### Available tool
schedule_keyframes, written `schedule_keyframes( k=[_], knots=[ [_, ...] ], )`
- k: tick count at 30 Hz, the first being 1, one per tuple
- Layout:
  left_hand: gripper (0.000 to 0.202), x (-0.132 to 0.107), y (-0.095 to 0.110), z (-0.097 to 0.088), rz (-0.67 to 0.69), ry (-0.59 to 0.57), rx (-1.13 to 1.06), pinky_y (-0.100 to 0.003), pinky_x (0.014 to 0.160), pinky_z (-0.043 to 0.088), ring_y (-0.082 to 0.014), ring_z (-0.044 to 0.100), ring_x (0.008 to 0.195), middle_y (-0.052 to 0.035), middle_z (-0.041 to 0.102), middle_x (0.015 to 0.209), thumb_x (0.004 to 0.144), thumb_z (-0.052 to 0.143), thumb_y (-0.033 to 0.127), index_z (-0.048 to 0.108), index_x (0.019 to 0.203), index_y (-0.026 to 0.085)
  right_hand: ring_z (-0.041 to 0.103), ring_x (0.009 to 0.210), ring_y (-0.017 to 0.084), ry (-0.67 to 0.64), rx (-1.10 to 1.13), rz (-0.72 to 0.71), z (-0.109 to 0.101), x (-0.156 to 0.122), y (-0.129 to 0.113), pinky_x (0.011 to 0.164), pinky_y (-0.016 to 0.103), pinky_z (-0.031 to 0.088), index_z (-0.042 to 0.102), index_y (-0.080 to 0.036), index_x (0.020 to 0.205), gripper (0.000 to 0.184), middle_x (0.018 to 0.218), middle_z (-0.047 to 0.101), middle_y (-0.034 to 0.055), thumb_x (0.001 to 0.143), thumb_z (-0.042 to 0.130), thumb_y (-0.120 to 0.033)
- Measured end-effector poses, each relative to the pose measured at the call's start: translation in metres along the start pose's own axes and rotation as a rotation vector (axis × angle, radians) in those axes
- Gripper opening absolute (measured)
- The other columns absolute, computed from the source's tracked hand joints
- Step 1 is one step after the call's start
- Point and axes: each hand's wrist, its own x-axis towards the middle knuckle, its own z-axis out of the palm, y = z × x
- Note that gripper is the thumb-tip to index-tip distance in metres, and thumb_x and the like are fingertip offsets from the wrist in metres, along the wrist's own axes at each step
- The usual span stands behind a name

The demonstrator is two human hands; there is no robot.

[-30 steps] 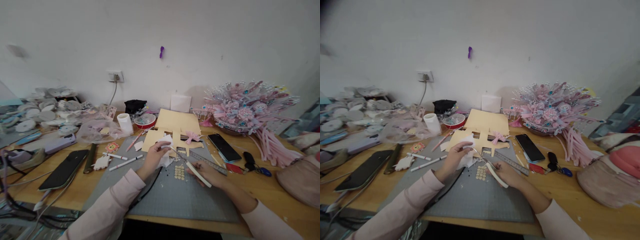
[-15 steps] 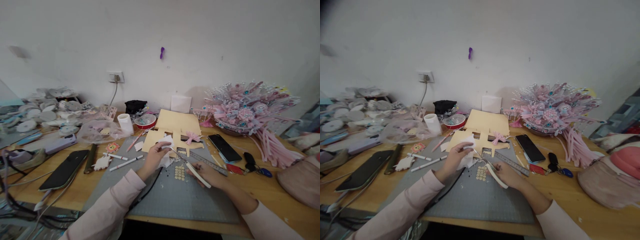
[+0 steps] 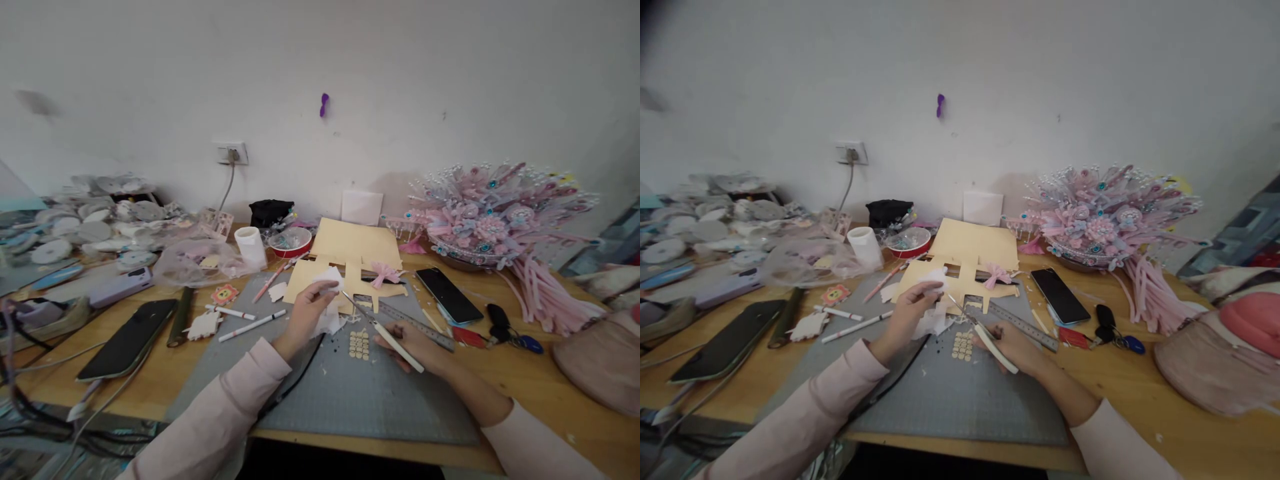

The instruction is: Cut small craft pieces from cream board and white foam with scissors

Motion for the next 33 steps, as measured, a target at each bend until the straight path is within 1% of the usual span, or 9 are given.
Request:
schedule_keyframes(
  k=[2, 6, 10, 13, 18, 20, 23, 28, 33],
  knots=[
    [0.027, 0.0, 0.0, 0.0, 0.015, 0.018, -0.015, -0.031, 0.08, 0.045, -0.0211, 0.061, 0.092, -0.0075, 0.07, 0.101, 0.067, 0.065, 0.034, 0.07, 0.089, 0.019, 0.038, 0.029, 0.005, -0.007, 0.037, -0.01, -0.002, 0.0, 0.003, 0.029, 0.016, 0.026, 0.043, -0.019, 0.059, 0.044, 0.04, 0.041, -0.0082, 0.071, 0.062, -0.057],
    [0.024, 0.0, 0.002, 0.0, 0.017, 0.043, 0.033, -0.031, 0.081, 0.044, -0.0212, 0.061, 0.091, -0.0069, 0.071, 0.095, 0.066, 0.065, 0.03, 0.071, 0.085, 0.019, 0.038, 0.03, 0.005, -0.025, 0.056, -0.05, -0.003, -0.002, 0.004, 0.031, 0.017, 0.028, 0.042, -0.019, 0.059, 0.044, 0.041, 0.043, -0.0076, 0.073, 0.061, -0.056],
    [0.024, -0.001, 0.003, 0.001, -0.003, 0.034, 0.044, -0.03, 0.077, 0.044, -0.0195, 0.061, 0.085, -0.0059, 0.071, 0.093, 0.065, 0.065, 0.03, 0.071, 0.085, 0.019, 0.037, 0.031, 0.005, -0.015, -0.005, -0.036, -0.001, -0.005, -0.001, 0.032, 0.017, 0.025, 0.043, -0.019, 0.061, 0.042, 0.042, 0.042, -0.0078, 0.074, 0.062, -0.054],
    [0.024, -0.001, 0.003, 0.002, -0.006, 0.029, 0.048, -0.029, 0.075, 0.044, -0.0186, 0.061, 0.081, -0.0057, 0.071, 0.092, 0.065, 0.066, 0.03, 0.071, 0.085, 0.019, 0.036, 0.031, 0.005, -0.012, -0.037, -0.024, 0.001, -0.007, -0.007, 0.033, 0.018, 0.026, 0.042, -0.019, 0.06, 0.043, 0.04, 0.041, -0.0078, 0.073, 0.061, -0.056],
    [0.024, 0.0, 0.003, 0.001, -0.006, 0.023, 0.05, -0.028, 0.075, 0.044, -0.0184, 0.061, 0.082, -0.0054, 0.071, 0.091, 0.064, 0.065, 0.029, 0.071, 0.084, 0.018, 0.039, 0.034, 0.007, -0.017, -0.054, -0.007, 0.003, -0.009, -0.017, 0.034, 0.018, 0.028, 0.042, -0.02, 0.06, 0.045, 0.041, 0.044, -0.0069, 0.071, 0.061, -0.059],
    [0.024, -0.001, 0.004, 0.001, -0.011, 0.018, 0.056, -0.028, 0.075, 0.044, -0.0184, 0.061, 0.083, -0.0053, 0.071, 0.092, 0.064, 0.065, 0.029, 0.07, 0.084, 0.018, 0.039, 0.034, 0.006, -0.005, -0.043, -0.011, 0.003, -0.009, -0.018, 0.035, 0.018, 0.028, 0.042, -0.019, 0.06, 0.045, 0.042, 0.044, -0.007, 0.071, 0.061, -0.059],
    [0.025, -0.001, 0.005, 0.002, -0.013, 0.016, 0.08, -0.028, 0.075, 0.044, -0.0183, 0.061, 0.083, -0.0054, 0.071, 0.093, 0.064, 0.064, 0.029, 0.07, 0.085, 0.018, 0.037, 0.033, 0.006, -0.007, -0.022, -0.01, 0.003, -0.008, -0.016, 0.034, 0.018, 0.027, 0.043, -0.019, 0.06, 0.046, 0.041, 0.041, -0.0077, 0.071, 0.059, -0.06],
    [0.025, -0.002, 0.005, 0.002, -0.012, 0.004, 0.099, -0.028, 0.075, 0.044, -0.0185, 0.061, 0.083, -0.0055, 0.071, 0.093, 0.063, 0.064, 0.03, 0.07, 0.085, 0.018, 0.038, 0.034, 0.007, -0.019, -0.058, -0.023, 0.003, -0.009, -0.017, 0.035, 0.019, 0.026, 0.043, -0.019, 0.06, 0.046, 0.041, 0.042, -0.0068, 0.072, 0.059, -0.06],
    [0.028, -0.001, 0.002, 0.002, -0.021, -0.001, 0.109, -0.028, 0.073, 0.044, -0.0174, 0.06, 0.078, -0.0054, 0.071, 0.091, 0.063, 0.065, 0.031, 0.07, 0.087, 0.017, 0.038, 0.035, 0.007, -0.028, -0.081, -0.031, 0.003, -0.01, -0.021, 0.038, 0.02, 0.026, 0.043, -0.019, 0.061, 0.045, 0.042, 0.043, -0.0067, 0.073, 0.058, -0.06]
  ],
)
